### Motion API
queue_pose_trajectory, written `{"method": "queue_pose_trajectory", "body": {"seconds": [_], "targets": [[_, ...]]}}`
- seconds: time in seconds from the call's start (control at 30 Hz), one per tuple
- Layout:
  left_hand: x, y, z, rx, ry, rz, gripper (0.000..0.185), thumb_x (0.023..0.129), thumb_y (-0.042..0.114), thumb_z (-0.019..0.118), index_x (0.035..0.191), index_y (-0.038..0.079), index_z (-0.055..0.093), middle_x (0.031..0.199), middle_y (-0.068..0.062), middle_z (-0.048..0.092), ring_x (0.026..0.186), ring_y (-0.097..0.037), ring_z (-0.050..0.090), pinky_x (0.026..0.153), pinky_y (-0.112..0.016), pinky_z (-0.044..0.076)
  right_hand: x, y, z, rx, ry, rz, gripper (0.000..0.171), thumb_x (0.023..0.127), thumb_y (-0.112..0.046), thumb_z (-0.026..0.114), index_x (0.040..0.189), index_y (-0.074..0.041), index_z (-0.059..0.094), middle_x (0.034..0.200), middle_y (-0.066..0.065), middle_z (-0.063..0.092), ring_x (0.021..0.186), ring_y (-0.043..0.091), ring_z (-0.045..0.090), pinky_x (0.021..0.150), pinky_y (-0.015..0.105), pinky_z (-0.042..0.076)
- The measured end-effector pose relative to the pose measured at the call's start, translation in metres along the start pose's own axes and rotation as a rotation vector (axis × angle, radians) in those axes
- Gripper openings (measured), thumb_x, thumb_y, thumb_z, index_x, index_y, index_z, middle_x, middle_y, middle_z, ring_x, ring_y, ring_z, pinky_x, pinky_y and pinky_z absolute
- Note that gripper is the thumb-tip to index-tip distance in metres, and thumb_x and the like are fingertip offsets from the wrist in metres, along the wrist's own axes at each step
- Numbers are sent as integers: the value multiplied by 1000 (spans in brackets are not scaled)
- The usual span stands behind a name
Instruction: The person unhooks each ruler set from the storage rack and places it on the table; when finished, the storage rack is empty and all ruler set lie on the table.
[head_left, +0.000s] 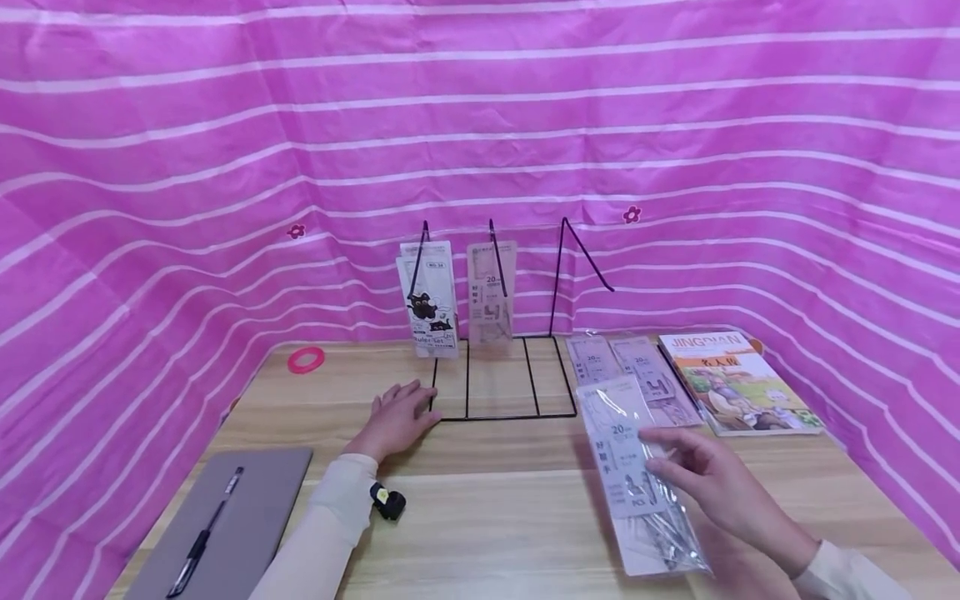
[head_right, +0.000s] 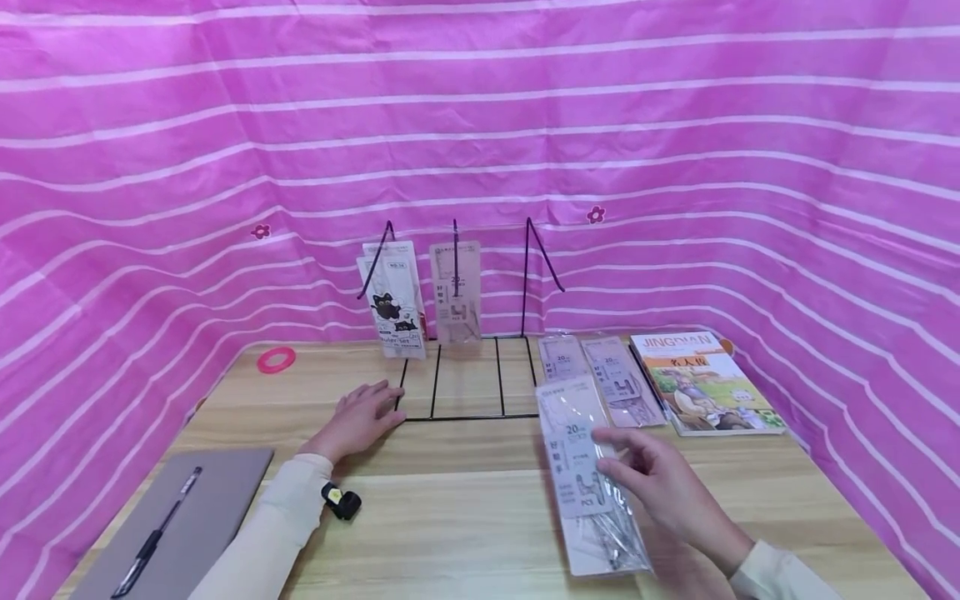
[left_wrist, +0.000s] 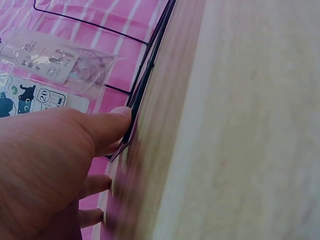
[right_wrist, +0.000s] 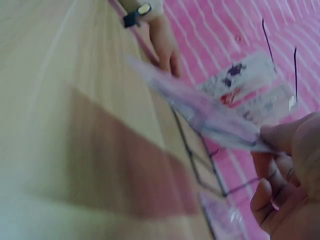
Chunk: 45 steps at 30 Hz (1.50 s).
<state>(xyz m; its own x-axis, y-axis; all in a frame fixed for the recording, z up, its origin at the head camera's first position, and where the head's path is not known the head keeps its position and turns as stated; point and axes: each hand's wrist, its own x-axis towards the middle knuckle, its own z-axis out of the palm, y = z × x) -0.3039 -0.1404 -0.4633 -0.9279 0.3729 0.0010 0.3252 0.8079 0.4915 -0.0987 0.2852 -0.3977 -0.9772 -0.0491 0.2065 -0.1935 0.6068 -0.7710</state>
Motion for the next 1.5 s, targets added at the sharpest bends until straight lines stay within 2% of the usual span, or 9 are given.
{"method": "queue_pose_trajectory", "body": {"seconds": [0.13,0.43,0.6,0.73,0.9,1.13,1.23,1.37,1.5], "targets": [[-1,1,-2,-3,-4,1,54,106,40,62,154,17,54,170,-21,34,157,-56,20,124,-79,4,-8,16,-5,-69,-15,112,38,96,-21,76,132,-8,70,92,-3,68,71,6,54,59,25,50],[0,1,-4,-7,-17,-7,55,106,40,62,155,18,53,170,-22,32,158,-55,18,124,-79,2,-16,45,-11,-145,-71,235,39,96,-26,76,129,-6,72,116,8,75,80,2,60,70,22,52],[0,1,-4,-5,-16,-10,55,106,41,61,155,18,52,171,-21,32,158,-55,17,124,-79,2,-16,55,-10,-256,-64,162,33,94,-24,78,123,-9,75,106,0,75,80,-3,57,72,20,53],[0,1,-5,-8,-16,-13,55,106,41,61,156,19,52,171,-21,31,158,-55,17,124,-78,2,-15,58,-9,-367,-56,55,29,90,-20,82,117,-13,76,88,-10,63,76,-5,51,66,20,51],[0,2,-6,-16,-22,-17,56,106,41,61,156,19,51,172,-20,30,159,-54,15,125,-77,0,-14,57,-8,-457,-31,11,25,86,-25,86,108,-20,76,87,-12,56,74,-5,48,62,20,47],[1,3,-6,-14,-25,-15,56,105,41,62,156,19,52,171,-20,31,159,-54,16,125,-77,2,-4,42,-2,-354,23,32,13,94,-25,80,104,-19,75,91,-7,61,76,0,52,63,21,47],[0,3,-6,-19,-27,-17,56,105,42,62,155,19,52,171,-20,31,159,-54,16,125,-77,1,7,34,0,-323,41,-1,12,99,-28,75,107,-20,74,99,-6,66,82,3,56,67,22,50],[0,4,-7,-21,-32,-20,55,106,41,61,155,19,52,172,-20,30,159,-53,16,125,-77,2,28,27,8,-295,46,-57,19,103,-31,69,118,-19,71,115,-2,69,91,9,64,72,23,55],[0,5,-7,-11,-32,-23,55,106,42,61,156,19,52,172,-19,30,160,-52,16,125,-77,2,63,19,22,-237,11,-125,33,104,-30,68,135,-18,65,123,6,70,95,17,69,76,26,59]]}}
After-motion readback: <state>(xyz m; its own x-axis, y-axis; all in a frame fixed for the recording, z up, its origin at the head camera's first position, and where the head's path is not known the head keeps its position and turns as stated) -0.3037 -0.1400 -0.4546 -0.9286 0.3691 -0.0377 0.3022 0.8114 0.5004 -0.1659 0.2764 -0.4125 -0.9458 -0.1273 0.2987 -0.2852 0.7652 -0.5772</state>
